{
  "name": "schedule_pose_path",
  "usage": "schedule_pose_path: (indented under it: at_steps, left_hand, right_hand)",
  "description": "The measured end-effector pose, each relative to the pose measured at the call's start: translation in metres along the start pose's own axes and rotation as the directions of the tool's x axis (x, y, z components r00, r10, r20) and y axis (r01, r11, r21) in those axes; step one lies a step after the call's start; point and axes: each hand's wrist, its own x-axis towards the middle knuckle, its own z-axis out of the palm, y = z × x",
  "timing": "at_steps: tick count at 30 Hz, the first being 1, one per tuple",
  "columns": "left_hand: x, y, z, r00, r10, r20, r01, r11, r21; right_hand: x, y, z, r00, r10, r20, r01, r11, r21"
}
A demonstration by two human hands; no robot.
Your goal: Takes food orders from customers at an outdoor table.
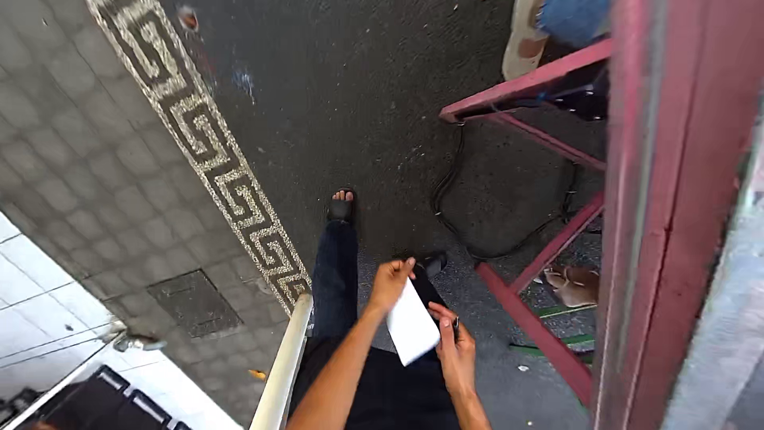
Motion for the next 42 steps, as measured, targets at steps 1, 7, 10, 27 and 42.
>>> schedule_pose_path:
  at_steps: [1,7,10,27,42]
  left_hand:
    - [-0.024,0.002,-0.002,0.996,0.016,-0.09,-0.011,0.998,0.058]
    - [-0.145,0.147,-0.03,0.927,0.334,-0.169,-0.288,0.925,0.247]
    - [-0.168,0.209,-0.024,0.857,0.489,0.163,-0.514,0.832,0.208]
    - [-0.2,0.286,0.225,0.645,-0.158,0.748,-0.594,0.512,0.62]
    - [-0.203,0.237,0.278,0.834,-0.317,0.453,-0.018,0.803,0.595]
  right_hand:
    - [-0.009,-0.017,0.01,0.998,0.065,0.023,-0.065,0.998,-0.016]
    - [-0.088,-0.139,-0.004,0.989,0.14,-0.046,-0.147,0.955,-0.258]
    - [-0.105,-0.179,-0.061,0.985,0.073,-0.158,-0.113,0.959,-0.261]
    - [-0.135,-0.184,-0.279,0.837,-0.191,-0.513,-0.006,0.934,-0.357]
    - [-0.137,-0.062,-0.305,0.884,0.044,-0.466,-0.014,0.998,0.066]
